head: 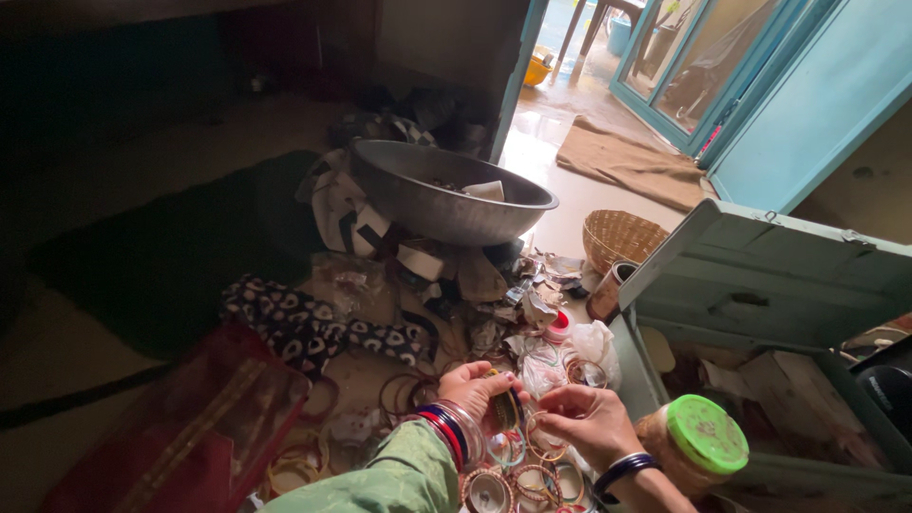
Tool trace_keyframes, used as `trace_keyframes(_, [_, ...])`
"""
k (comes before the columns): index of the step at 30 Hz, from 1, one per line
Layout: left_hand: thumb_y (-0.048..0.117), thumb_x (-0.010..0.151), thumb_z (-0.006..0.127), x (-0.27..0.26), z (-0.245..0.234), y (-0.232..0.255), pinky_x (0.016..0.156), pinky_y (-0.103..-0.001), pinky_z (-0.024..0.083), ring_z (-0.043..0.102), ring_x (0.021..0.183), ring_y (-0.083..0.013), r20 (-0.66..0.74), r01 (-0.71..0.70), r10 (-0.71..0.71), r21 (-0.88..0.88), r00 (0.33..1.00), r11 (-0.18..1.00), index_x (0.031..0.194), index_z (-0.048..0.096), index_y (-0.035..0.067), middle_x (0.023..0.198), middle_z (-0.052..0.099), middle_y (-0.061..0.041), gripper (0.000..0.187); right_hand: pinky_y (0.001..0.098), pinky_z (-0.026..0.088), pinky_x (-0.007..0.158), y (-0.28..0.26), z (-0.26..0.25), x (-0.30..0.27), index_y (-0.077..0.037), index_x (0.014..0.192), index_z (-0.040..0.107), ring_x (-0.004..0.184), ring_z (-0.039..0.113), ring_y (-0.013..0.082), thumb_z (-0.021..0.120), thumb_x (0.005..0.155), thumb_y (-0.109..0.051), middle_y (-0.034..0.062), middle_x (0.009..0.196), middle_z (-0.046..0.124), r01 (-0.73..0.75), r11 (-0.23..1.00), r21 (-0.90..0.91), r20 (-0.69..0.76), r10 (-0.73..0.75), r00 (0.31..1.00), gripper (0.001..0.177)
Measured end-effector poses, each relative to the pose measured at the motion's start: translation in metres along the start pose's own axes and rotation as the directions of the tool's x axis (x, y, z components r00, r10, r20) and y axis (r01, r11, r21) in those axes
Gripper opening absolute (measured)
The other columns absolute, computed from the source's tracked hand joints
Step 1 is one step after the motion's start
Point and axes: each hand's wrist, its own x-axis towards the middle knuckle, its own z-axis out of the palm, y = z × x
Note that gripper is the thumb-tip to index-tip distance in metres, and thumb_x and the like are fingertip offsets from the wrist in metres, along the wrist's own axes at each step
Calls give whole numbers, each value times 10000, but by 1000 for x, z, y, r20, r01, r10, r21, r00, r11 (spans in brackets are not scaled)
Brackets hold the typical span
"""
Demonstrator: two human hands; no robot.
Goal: The person sits on the floor and sorts through a large pile of colorful bangles, picking them up, inspecting them, and stacking them into small groups. They also handle a small container and a patterned cloth, placing items into a nearby metal box.
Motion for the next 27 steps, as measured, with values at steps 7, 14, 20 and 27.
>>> trace_keyframes(7, [-58, 834, 743, -10, -5, 2, 691, -491, 646, 753, 767, -338, 37, 18, -20, 45, 999, 999, 1330, 453, 30, 953, 729, -229, 582, 268, 587, 670, 3, 0, -5, 38, 922, 803, 710, 713, 114, 824, 758, -22, 53, 808, 782, -28, 999, 42, -5, 29, 1000, 175])
trace_keyframes(14, [156, 908, 720, -7, -12, -6, 662, -501, 637, 748, 733, -318, 97, 59, -65, 59, 993, 997, 1246, 544, 20, 902, 744, -204, 404, 262, 589, 690, 0, 10, -12, 41, 943, 822, 730, 720, 113, 827, 783, -61, 63, 814, 801, -64, 998, 23, 29, 64, 998, 190])
trace_keyframes(20, [404, 1006, 570, 16, -21, -19, 658, -483, 613, 739, 738, -346, 36, 215, -215, 8, 976, 977, 1128, 609, 35, 917, 752, -224, 390, 269, 595, 689, 0, 11, -14, 27, 983, 816, 731, 740, 120, 849, 761, -145, 75, 830, 817, -161, 983, 86, 51, 157, 986, 283])
trace_keyframes(27, [365, 972, 602, -3, -29, -25, 630, -489, 616, 742, 748, -331, 150, 251, -260, 77, 954, 965, 1185, 606, 11, 934, 754, -195, 414, 255, 413, 495, 20, 14, -17, 25, 956, 844, 534, 540, 88, 874, 767, -198, 46, 712, 747, -263, 959, 102, 126, 249, 960, 294])
